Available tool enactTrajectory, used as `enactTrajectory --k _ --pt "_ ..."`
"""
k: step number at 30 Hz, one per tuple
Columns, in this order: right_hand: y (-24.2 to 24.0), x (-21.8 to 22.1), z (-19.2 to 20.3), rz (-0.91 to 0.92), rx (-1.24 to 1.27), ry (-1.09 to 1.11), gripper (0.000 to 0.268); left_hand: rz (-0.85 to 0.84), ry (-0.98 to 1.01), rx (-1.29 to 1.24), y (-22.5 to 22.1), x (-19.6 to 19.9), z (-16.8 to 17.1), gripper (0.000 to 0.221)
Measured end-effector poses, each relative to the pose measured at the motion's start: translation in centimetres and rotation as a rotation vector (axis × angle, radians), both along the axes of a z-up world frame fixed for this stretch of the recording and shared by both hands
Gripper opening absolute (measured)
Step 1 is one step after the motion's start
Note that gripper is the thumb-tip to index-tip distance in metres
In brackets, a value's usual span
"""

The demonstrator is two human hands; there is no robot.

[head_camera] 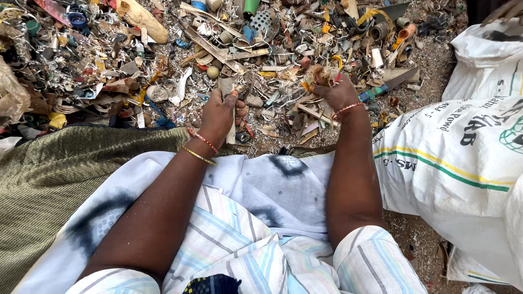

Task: The person sits on the ground and sorts through a pile of mixed waste by hand, picking out specific items like wooden sticks and pieces of plastic and placing them into a large white bag.

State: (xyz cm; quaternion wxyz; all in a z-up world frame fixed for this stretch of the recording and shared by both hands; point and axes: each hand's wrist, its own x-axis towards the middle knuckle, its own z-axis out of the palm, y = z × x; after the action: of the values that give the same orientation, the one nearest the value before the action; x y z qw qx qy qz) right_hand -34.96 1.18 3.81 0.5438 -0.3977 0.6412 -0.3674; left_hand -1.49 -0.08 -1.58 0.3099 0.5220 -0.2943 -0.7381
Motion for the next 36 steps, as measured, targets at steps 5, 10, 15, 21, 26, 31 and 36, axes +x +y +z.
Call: enactTrajectory --k 5,10,15,21,26,31,36 --pt "0.3 -0.8 0.9 -0.063 -0.107 0.007 0.045 0.062 -0.001 0.016 -0.1 -0.7 -2.1 0.03" --pt "-1.4 3.1 5.1 -0.08 -0.095 -0.036 0.038 -0.048 -0.31 -0.103 -1.2 -2.6 -4.7 0.054" --pt "-6.2 12.6 12.8 0.173 -0.16 -0.07 0.036 -0.026 -0.389 -0.206 -2.1 -5.1 -6.7 0.046" --pt "-11.8 35.0 24.3 0.697 -0.263 -0.21 0.038 -0.017 -0.337 -0.148 -2.9 -4.7 -5.4 0.052" --pt "-13.4 47.0 29.4 0.881 -0.745 0.616 0.082 0.032 -0.317 -0.173 -3.8 -5.0 -5.9 0.055" --pt "-12.1 43.4 27.0 0.804 -0.724 0.73 0.063 0.095 -0.317 -0.194 -4.9 -5.7 -6.5 0.055" --pt "-12.7 29.8 17.9 0.568 -0.317 0.56 0.045 0.062 -0.329 -0.2 -4.2 -5.3 -5.0 0.052"
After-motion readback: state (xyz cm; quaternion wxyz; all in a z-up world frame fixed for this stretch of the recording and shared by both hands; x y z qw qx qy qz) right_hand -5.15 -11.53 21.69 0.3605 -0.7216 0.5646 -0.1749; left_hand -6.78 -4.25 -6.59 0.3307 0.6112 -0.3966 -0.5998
